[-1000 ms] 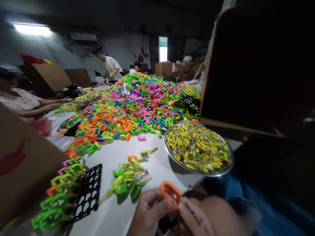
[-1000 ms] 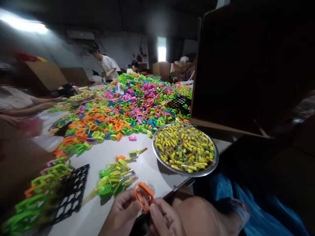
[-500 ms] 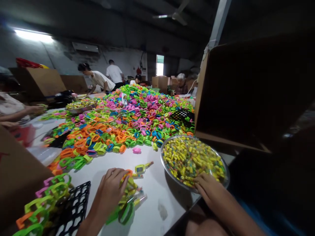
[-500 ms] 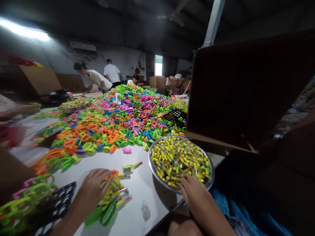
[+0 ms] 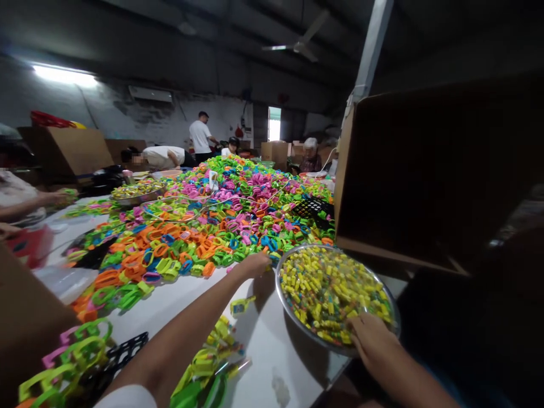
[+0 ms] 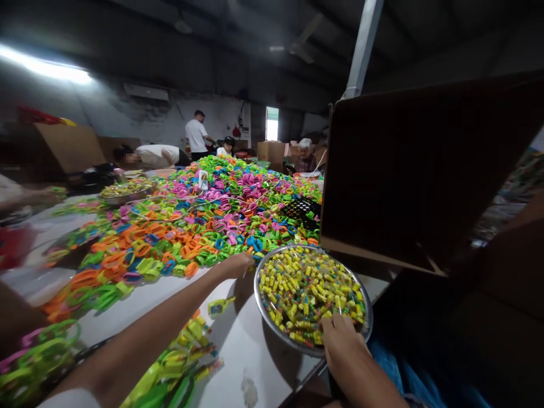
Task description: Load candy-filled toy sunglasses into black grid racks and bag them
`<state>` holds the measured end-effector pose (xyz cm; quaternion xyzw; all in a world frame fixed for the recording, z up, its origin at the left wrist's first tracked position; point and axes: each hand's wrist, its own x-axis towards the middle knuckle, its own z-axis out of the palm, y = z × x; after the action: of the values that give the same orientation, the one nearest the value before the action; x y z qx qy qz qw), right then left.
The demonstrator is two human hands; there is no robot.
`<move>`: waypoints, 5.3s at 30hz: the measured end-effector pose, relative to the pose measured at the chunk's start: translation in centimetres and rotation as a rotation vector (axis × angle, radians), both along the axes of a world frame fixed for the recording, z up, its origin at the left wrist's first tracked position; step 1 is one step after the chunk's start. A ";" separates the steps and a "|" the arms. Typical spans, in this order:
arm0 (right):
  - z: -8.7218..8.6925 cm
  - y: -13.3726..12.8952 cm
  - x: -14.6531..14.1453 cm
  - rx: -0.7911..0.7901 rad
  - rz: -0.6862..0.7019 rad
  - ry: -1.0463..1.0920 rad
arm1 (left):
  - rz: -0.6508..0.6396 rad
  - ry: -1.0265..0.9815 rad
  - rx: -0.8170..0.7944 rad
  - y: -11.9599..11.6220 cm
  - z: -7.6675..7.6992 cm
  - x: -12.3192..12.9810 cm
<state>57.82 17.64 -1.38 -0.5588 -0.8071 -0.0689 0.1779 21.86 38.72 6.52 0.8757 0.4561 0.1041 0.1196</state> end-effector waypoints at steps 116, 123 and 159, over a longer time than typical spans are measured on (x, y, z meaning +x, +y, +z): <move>8.9 -1.6 -4.5 -0.061 0.154 0.237 | 0.449 -1.319 -0.636 -27.4 1.8 -2.3; 11.5 -12.5 -11.0 -0.350 0.090 0.958 | 0.476 -1.732 -0.848 -31.4 2.5 1.0; 6.9 -16.2 -20.7 -1.143 0.173 1.986 | 0.582 -1.598 -0.637 -35.6 -1.1 2.7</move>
<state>37.12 1.42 5.50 -0.3085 -0.2595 0.7909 0.4604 24.60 3.08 5.40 0.3183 0.4477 0.5755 0.6058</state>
